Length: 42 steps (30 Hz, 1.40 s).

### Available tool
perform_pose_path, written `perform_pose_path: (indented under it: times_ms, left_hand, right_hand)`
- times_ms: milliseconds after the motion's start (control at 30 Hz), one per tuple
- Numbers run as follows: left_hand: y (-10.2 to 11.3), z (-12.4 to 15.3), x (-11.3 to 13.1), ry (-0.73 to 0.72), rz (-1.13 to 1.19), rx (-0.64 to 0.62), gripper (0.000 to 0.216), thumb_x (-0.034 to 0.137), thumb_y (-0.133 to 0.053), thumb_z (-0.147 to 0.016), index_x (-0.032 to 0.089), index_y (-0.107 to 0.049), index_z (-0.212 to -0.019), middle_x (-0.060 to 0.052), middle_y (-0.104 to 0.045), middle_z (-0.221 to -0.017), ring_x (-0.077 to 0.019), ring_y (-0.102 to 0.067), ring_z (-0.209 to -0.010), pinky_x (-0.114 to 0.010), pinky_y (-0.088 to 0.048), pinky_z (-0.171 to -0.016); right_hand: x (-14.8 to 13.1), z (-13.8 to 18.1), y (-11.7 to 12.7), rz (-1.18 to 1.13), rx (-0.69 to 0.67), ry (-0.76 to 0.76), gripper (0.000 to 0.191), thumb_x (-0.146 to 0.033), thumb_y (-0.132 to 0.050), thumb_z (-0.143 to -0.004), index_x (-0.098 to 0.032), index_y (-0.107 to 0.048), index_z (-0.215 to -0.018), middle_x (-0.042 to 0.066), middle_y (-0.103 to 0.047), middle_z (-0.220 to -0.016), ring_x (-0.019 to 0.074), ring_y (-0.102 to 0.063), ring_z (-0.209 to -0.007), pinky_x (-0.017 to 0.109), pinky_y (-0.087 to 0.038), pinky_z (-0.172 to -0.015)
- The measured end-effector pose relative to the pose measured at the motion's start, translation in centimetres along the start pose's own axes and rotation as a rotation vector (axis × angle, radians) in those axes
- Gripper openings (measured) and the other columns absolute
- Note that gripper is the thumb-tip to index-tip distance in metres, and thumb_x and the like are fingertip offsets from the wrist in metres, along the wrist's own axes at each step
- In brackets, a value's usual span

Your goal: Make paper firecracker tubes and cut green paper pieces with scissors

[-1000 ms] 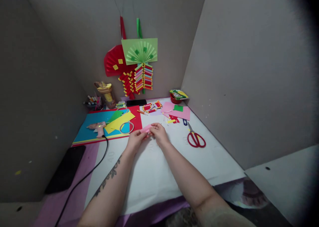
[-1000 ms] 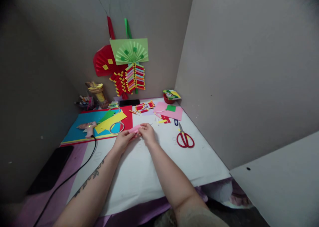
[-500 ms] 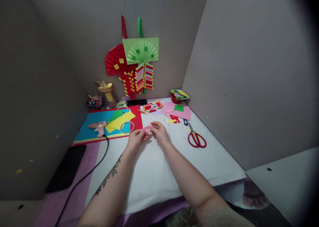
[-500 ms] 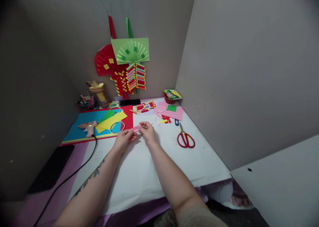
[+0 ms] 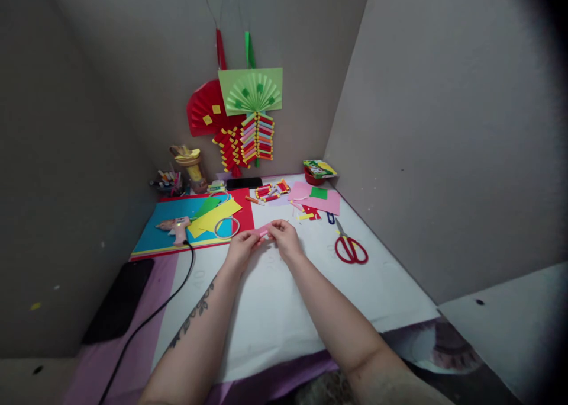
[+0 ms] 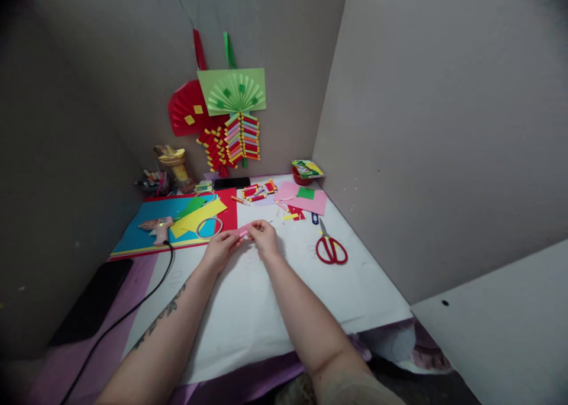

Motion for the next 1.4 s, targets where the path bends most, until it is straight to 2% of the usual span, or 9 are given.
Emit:
perform_pose_path:
  times_ms: [333, 533, 733, 833, 933, 1067, 1233, 1400]
  left_hand:
    - [-0.2, 0.1, 0.1, -0.019, -0.049, 0.029, 0.026, 0.029, -0.077, -0.055, 0.011, -0.063, -0.068, -0.002, -0.063, -0.063, -0.0099, -0.057, -0.060, -0.023, -0.046, -0.065]
    - [0.2, -0.2, -0.3, -0.073, -0.070, 0.050, 0.026, 0.029, -0.076, -0.057, 0.013, -0.061, -0.071, 0.000, -0.063, -0.063, -0.0099, -0.057, -0.058, -0.023, -0.046, -0.063]
    - [0.1, -0.1, -0.2, -0.110, -0.093, 0.046, 0.023, 0.028, -0.074, -0.059, 0.012, -0.060, -0.068, -0.002, -0.065, -0.062, -0.0123, -0.060, -0.059, -0.024, -0.047, -0.063]
    - [-0.1, 0.1, 0.1, -0.090, -0.088, 0.022, 0.025, 0.030, -0.075, -0.060, 0.011, -0.064, -0.072, -0.004, -0.067, -0.065, -0.0119, -0.060, -0.060, -0.024, -0.048, -0.064]
    - [-0.2, 0.2, 0.6, -0.006, 0.033, -0.016, 0.026, 0.032, -0.075, -0.063, 0.011, -0.066, -0.077, -0.005, -0.069, -0.073, -0.0124, -0.063, -0.064, -0.022, -0.049, -0.063]
    - [-0.1, 0.4, 1.1, 0.087, 0.206, -0.053, 0.018, 0.023, -0.075, -0.064, 0.012, -0.066, -0.075, -0.006, -0.069, -0.078, -0.0157, -0.066, -0.076, -0.020, -0.052, -0.063]
    - [0.1, 0.3, 1.0, 0.080, 0.206, -0.076, 0.015, 0.015, -0.074, -0.064, 0.011, -0.067, -0.076, -0.006, -0.068, -0.079, -0.0126, -0.066, -0.077, -0.016, -0.053, -0.068]
    - [0.1, 0.0, 0.6, 0.031, 0.155, -0.042, 0.021, 0.022, -0.077, -0.061, 0.012, -0.067, -0.077, -0.004, -0.068, -0.078, -0.0115, -0.064, -0.074, -0.019, -0.052, -0.070]
  right_hand:
    - [-0.6, 0.5, -0.3, 0.052, -0.037, 0.036, 0.016, -0.025, -0.064, -0.058, -0.018, -0.056, -0.070, -0.006, -0.054, -0.053, 0.0084, -0.047, -0.045, 0.021, -0.036, -0.046]
    - [-0.7, 0.7, -0.6, 0.063, -0.059, 0.015, 0.014, -0.025, -0.062, -0.059, -0.018, -0.056, -0.070, -0.006, -0.054, -0.053, 0.0086, -0.048, -0.046, 0.020, -0.037, -0.046]
    - [-0.6, 1.2, -1.2, 0.016, -0.193, -0.060, 0.017, -0.024, -0.067, -0.057, -0.017, -0.057, -0.069, -0.004, -0.058, -0.054, 0.0099, -0.052, -0.049, 0.022, -0.041, -0.051]
    - [-0.6, 1.1, -1.0, 0.002, -0.150, -0.062, 0.018, -0.024, -0.068, -0.055, -0.018, -0.056, -0.067, -0.005, -0.056, -0.051, 0.0098, -0.050, -0.047, 0.022, -0.039, -0.049]
    - [-0.6, 0.7, -0.5, -0.058, -0.096, -0.066, 0.019, -0.024, -0.069, -0.054, -0.018, -0.056, -0.066, -0.006, -0.055, -0.050, 0.0086, -0.048, -0.046, 0.021, -0.037, -0.048]
    - [-0.6, 0.3, -0.2, -0.171, -0.089, -0.119, 0.021, -0.024, -0.072, -0.051, -0.018, -0.054, -0.062, -0.006, -0.053, -0.049, 0.0079, -0.046, -0.046, 0.021, -0.038, -0.049]
    - [-0.6, 0.3, -0.2, -0.200, -0.122, -0.150, 0.022, -0.024, -0.074, -0.050, -0.017, -0.055, -0.060, -0.005, -0.054, -0.050, 0.0076, -0.047, -0.047, 0.022, -0.039, -0.051]
    - [-0.6, 0.4, -0.3, -0.177, -0.109, -0.136, 0.021, -0.025, -0.073, -0.050, -0.017, -0.057, -0.061, -0.005, -0.054, -0.050, 0.0087, -0.048, -0.047, 0.023, -0.041, -0.051]
Point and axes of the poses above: each hand's wrist, its own z-axis away from the middle knuckle, its own y-axis out of the back of the hand, x = y × z, the point moved 2 cm from there along -z, towards the middle knuckle
